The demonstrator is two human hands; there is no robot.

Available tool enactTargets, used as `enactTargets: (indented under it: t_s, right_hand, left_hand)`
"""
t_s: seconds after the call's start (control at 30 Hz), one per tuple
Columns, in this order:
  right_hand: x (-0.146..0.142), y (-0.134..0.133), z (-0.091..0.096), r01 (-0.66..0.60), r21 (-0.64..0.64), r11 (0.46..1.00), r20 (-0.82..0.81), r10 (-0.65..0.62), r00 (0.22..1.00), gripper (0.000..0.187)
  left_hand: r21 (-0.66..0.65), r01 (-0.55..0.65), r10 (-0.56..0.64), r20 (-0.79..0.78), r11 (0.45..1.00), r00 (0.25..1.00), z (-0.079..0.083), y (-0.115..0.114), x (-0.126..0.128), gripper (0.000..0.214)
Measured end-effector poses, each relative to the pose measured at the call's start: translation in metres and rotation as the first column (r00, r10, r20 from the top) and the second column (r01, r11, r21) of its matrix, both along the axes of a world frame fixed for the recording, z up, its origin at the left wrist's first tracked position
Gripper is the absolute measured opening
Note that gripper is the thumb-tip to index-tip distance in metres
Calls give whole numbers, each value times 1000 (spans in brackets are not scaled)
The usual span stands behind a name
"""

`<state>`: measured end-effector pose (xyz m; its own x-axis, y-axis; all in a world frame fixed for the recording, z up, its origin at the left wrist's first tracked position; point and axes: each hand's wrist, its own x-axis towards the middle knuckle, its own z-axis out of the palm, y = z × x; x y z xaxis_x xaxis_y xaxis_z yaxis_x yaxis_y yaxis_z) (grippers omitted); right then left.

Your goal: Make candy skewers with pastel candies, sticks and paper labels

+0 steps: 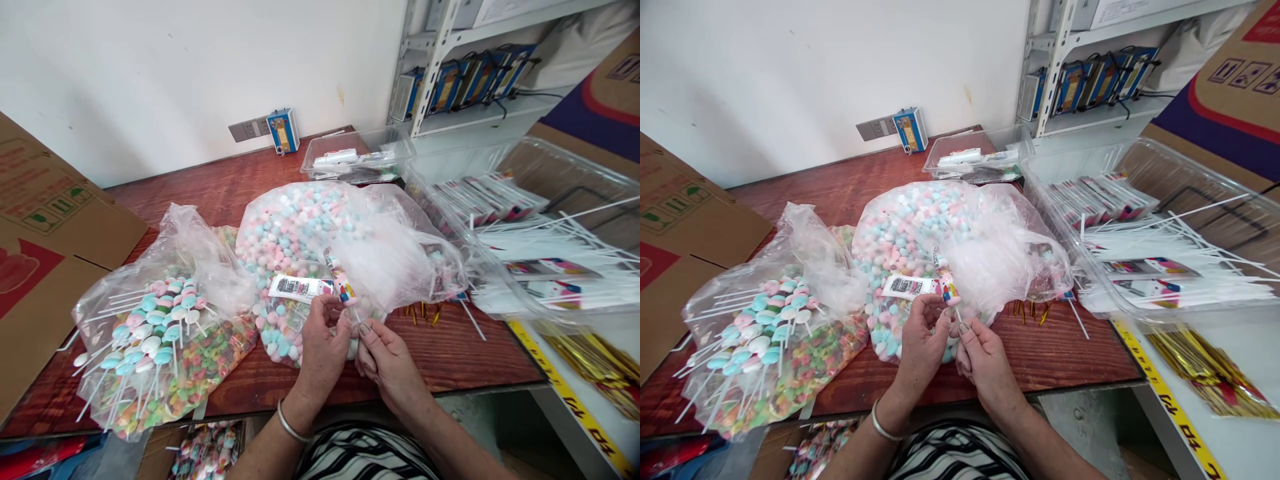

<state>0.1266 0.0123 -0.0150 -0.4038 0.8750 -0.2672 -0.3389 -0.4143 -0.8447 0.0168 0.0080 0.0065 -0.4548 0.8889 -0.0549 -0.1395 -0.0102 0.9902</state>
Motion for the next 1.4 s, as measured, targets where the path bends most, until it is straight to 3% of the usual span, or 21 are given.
enactTargets:
  t_s: [0.17, 0.47, 0.6, 0.87, 0.93, 1.07, 1.13, 1.27, 1.4]
  right_hand:
    - [1, -2, -3, -26, 88, 996, 87, 19, 996, 38]
    - [2, -2, -3, -79, 207, 975, 222, 32, 974, 38]
    - [0, -2, -3, -64, 186, 981, 208, 24, 978, 38]
    - [1, 3, -9, -40, 175, 984, 192, 6, 981, 36]
    - [3, 5, -10, -31, 213, 977, 207, -14, 978, 33]
    - [7, 11, -9, -17, 259, 966, 226, -44, 973, 31]
    - [7, 15, -9, -2, 261, 965, 222, -59, 973, 30]
    - [4, 21, -7, 40, 118, 992, 92, -51, 994, 31]
    - [4, 17, -1, -80, -46, 996, -11, 79, 997, 33]
  left_hand:
    - [38, -78, 85, -272, 996, 959, 3, -3, -5, 24]
    - [57, -76, 95, -544, 996, 834, -3, 3, -12, 13]
    - [33, -18, 35, -656, 999, 754, -6, 3, -14, 11]
    - [63, 130, -51, -690, 990, 722, -8, -1, -15, 5]
    - [78, 196, -67, -766, 978, 640, -10, -2, -14, 4]
    - [72, 285, -44, -923, 956, 381, -16, -4, -11, 6]
    - [75, 310, -33, -944, 948, 328, -18, -4, -10, 4]
    - [101, 332, -9, -949, 938, 316, -19, -4, -9, 5]
    - [155, 229, 54, -918, 961, 393, -20, -3, -16, 8]
